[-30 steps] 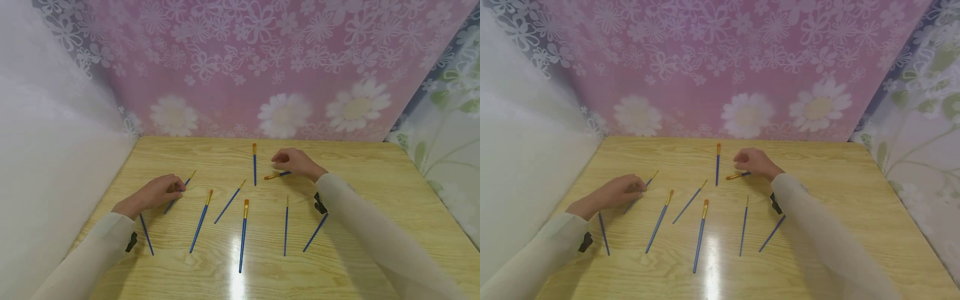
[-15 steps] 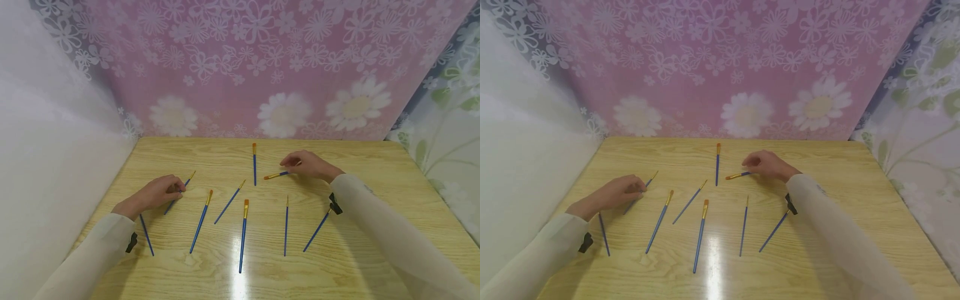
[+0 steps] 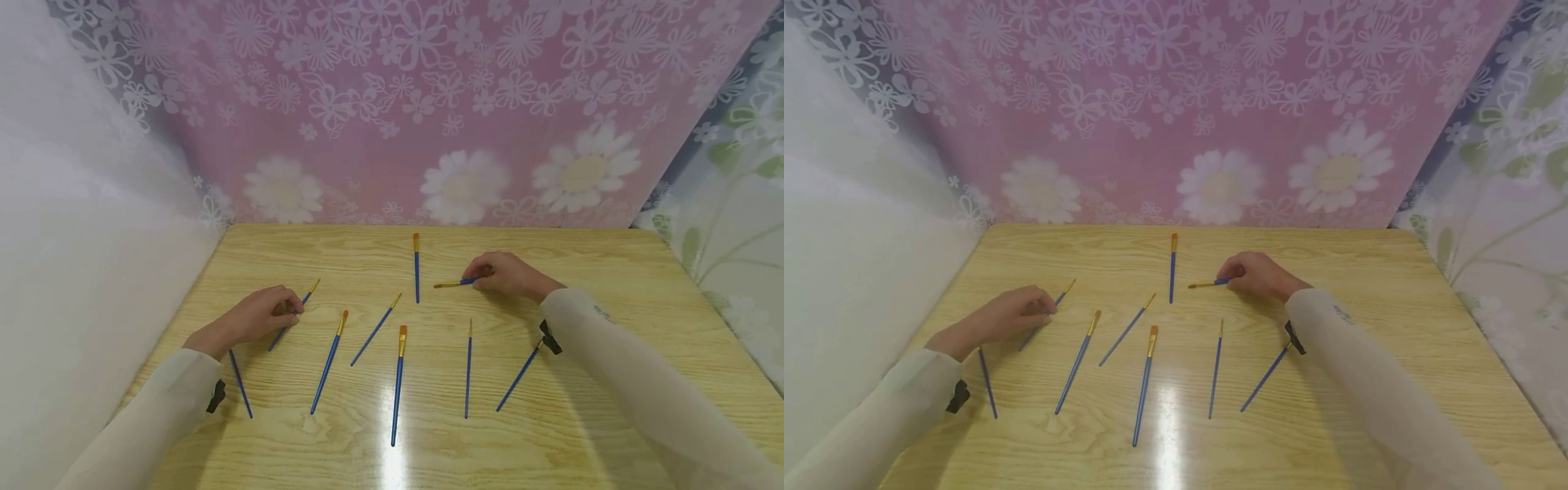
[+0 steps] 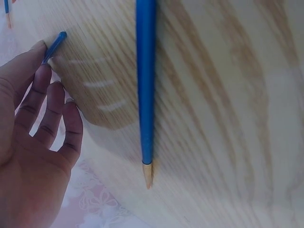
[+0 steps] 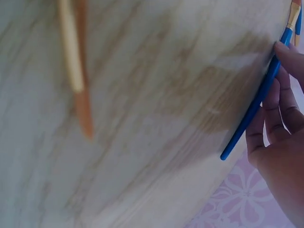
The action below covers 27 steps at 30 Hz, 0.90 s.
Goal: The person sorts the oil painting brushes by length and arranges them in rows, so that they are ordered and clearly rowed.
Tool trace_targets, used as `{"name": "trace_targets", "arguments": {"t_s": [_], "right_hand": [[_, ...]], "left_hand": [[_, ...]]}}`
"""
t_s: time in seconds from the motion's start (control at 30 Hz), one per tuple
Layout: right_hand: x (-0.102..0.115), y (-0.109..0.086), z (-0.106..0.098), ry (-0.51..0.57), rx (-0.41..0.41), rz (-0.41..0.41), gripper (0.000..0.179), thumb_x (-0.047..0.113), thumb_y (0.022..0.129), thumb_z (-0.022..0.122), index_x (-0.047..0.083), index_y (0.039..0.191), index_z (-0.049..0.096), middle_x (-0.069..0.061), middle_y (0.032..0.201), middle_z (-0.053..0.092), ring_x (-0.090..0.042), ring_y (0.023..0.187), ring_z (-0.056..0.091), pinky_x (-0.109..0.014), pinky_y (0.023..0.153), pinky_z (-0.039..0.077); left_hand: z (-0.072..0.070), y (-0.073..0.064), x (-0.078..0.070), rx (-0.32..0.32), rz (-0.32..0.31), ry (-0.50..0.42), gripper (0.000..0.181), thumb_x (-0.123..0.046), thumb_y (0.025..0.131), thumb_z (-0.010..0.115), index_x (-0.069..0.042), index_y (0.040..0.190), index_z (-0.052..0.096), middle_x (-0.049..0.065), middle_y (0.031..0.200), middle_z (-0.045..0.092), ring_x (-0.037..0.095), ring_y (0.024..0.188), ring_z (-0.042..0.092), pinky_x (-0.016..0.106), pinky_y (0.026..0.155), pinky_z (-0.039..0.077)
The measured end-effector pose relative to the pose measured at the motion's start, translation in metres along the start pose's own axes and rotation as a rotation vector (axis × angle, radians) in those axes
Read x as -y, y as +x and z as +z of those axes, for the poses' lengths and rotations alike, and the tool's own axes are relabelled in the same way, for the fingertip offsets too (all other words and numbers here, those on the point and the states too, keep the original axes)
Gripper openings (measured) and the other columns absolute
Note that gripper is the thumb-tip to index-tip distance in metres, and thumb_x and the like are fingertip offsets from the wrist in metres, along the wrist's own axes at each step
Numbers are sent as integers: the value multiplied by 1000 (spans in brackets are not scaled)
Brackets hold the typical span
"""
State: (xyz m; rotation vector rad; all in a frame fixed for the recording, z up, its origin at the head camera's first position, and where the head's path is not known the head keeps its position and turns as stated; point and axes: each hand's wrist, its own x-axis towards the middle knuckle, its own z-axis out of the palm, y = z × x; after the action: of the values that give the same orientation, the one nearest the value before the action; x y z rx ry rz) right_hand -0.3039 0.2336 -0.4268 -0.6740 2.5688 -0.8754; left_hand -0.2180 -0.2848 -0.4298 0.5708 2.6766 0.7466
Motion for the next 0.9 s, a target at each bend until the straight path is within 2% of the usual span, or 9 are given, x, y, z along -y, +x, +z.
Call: {"name": "trace_targets", "arguments": {"t_s": [0.23, 0.43, 0.67, 0.9], "right_hand": [[3, -2, 2, -31, -24, 6, 15, 8, 109, 68, 13, 118, 78, -12, 124, 71, -33, 118, 67, -57, 103, 53], [6, -5, 0, -13, -58, -11, 18, 8, 109, 66, 10, 124, 76, -11, 120, 74, -29, 111, 67, -53, 98, 54], [9, -7, 3, 59, -42, -14, 25, 15, 112, 64, 7, 135, 71, -16, 128, 72, -30, 114, 67, -52, 99, 54], [18, -9, 6, 186, -14, 4, 36, 24, 114, 62, 5, 144, 65, -20, 135, 66, -33, 118, 69, -53, 102, 55]], "left_hand": [[0, 0, -1, -2, 0, -5, 12, -16, 109, 70, -14, 120, 69, 4, 117, 69, 15, 98, 64, 44, 91, 55], [1, 0, 0, -2, -3, -3, 12, -16, 109, 70, -13, 121, 69, 3, 117, 69, 15, 98, 64, 43, 91, 55], [2, 0, 2, -4, 0, -3, 12, -15, 109, 70, -13, 121, 69, 3, 117, 69, 15, 98, 65, 43, 91, 55], [1, 0, 1, -8, 23, -2, 12, -17, 109, 70, -12, 120, 69, 4, 117, 70, 15, 98, 65, 43, 90, 56]]}}
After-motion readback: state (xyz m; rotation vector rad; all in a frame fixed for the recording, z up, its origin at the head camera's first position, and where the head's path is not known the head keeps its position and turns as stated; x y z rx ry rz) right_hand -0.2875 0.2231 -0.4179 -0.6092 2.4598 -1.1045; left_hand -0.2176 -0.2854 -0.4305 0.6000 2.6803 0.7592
